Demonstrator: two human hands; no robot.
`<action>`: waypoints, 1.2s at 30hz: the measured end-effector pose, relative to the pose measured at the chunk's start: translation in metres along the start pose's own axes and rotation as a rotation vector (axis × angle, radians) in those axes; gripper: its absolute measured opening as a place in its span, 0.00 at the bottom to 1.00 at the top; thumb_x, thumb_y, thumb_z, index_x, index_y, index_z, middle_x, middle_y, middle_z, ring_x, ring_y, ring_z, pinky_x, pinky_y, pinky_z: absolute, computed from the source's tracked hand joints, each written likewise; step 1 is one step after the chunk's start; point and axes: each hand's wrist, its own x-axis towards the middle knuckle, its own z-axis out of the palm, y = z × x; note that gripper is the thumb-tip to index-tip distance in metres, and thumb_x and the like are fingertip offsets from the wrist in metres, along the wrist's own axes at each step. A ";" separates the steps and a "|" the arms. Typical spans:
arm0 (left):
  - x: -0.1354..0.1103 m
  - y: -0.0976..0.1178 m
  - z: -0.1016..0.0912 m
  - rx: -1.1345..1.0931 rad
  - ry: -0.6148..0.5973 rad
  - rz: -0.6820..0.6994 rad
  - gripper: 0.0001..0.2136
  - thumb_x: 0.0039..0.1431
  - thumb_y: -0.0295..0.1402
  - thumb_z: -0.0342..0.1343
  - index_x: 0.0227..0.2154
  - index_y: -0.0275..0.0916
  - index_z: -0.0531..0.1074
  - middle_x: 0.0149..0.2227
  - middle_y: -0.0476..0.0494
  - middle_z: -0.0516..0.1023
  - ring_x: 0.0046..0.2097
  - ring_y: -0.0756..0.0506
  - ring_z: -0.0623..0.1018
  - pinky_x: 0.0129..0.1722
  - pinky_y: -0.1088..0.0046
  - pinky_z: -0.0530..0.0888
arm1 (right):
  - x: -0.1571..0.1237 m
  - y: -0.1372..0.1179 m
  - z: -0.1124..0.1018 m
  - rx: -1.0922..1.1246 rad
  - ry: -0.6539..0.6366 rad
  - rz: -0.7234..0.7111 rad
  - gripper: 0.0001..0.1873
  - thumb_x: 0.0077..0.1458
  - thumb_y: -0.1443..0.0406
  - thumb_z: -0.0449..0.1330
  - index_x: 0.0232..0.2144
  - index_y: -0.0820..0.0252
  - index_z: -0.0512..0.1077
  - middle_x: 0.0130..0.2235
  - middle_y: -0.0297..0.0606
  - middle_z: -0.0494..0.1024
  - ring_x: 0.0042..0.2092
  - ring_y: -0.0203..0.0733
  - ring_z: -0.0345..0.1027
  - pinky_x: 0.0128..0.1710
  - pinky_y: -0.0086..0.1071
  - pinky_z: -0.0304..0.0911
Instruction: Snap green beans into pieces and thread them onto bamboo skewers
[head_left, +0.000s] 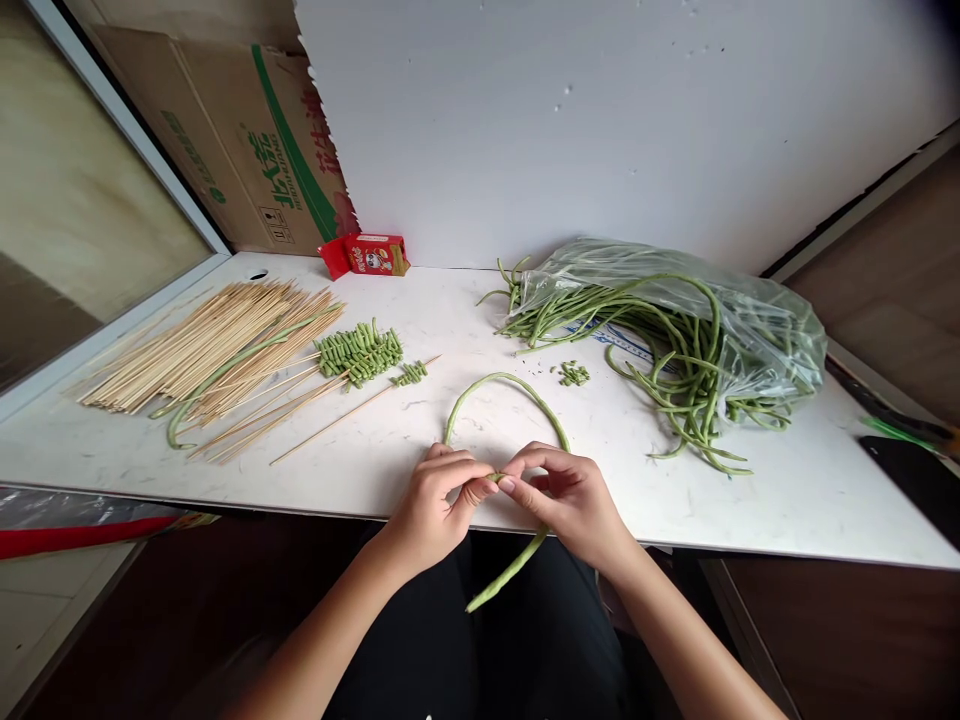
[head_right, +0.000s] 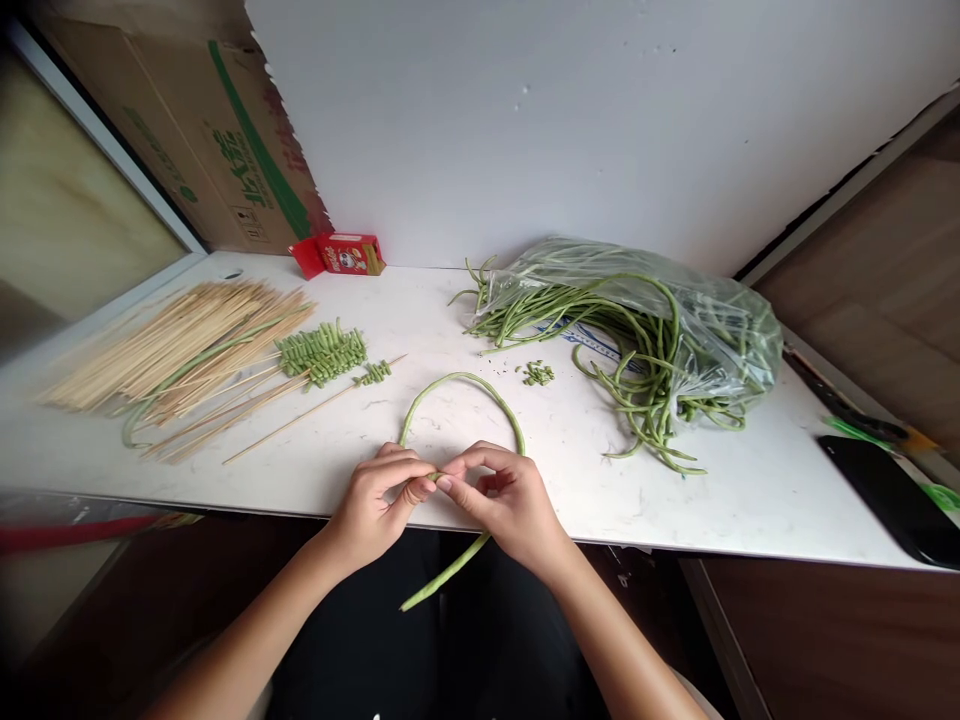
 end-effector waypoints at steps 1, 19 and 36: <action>0.000 0.000 0.000 -0.009 -0.001 -0.005 0.09 0.74 0.33 0.56 0.37 0.39 0.77 0.30 0.48 0.80 0.33 0.47 0.76 0.41 0.67 0.65 | -0.001 0.000 0.000 -0.005 -0.010 0.009 0.13 0.61 0.55 0.71 0.37 0.59 0.82 0.37 0.41 0.80 0.36 0.41 0.71 0.31 0.32 0.64; 0.000 0.000 -0.008 -0.167 -0.097 -0.078 0.14 0.72 0.29 0.56 0.27 0.39 0.74 0.25 0.51 0.75 0.30 0.50 0.72 0.43 0.68 0.67 | -0.006 -0.002 0.009 0.181 -0.175 0.127 0.14 0.62 0.54 0.69 0.33 0.59 0.76 0.33 0.35 0.74 0.35 0.38 0.63 0.36 0.31 0.61; 0.001 -0.003 -0.010 -0.159 0.012 -0.102 0.15 0.73 0.39 0.57 0.30 0.38 0.77 0.28 0.46 0.81 0.32 0.47 0.77 0.43 0.66 0.70 | -0.010 -0.001 0.014 0.106 -0.074 0.076 0.11 0.65 0.55 0.67 0.41 0.56 0.79 0.38 0.39 0.77 0.33 0.38 0.67 0.29 0.29 0.64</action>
